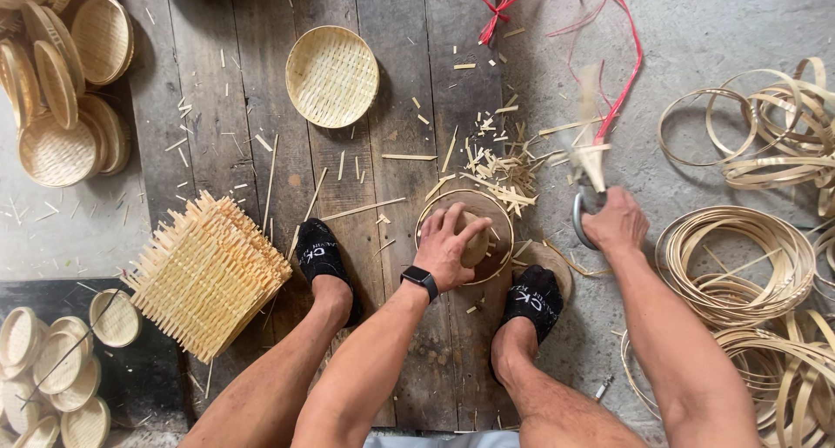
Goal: The person assembles small round bamboo bowls by placing a circular bamboo ring over a square woven mat, pressing it into shape with a wooden block, and trimming the excess mat with shears. The process is repeated for multiple units.
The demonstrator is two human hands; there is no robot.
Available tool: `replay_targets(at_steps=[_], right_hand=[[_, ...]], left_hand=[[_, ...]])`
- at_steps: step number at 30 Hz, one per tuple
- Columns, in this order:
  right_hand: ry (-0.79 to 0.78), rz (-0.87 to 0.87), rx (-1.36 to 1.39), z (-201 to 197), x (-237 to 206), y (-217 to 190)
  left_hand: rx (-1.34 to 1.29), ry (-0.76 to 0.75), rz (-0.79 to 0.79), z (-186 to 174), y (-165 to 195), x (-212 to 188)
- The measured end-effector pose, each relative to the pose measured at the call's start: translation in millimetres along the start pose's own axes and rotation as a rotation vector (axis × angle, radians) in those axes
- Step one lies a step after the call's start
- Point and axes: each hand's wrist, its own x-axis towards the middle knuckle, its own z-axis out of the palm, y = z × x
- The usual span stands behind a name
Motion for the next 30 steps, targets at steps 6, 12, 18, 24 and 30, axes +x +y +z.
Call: replay_targets(at_steps=[6,12,18,24,30], right_hand=[[-0.002,0.239,0.165,4.5,-1.8,4.8],[-0.349,-0.097,0.726,18.2,-32.8,-63.8],[-0.331,-0.17,0.87,37.8,-33.5,-89.4],[-0.364,-0.123,0.994,53.2,-22.5,-73.9],[-0.334,-0.063,1.002,54.9,-23.8,-80.7]], left_hand=[[-0.183,0.135,-0.412,35.0,-15.3,20.4],[-0.192,0.286,-0.276,47.8,-66.7,66.1],[-0.355,0.081,-0.525,40.7,-55.1,92.0],[-0.391,0.159,-0.54,51.7,-50.9,102.4],[-0.366,0.216,-0.502,63.0,-57.0,103.2]])
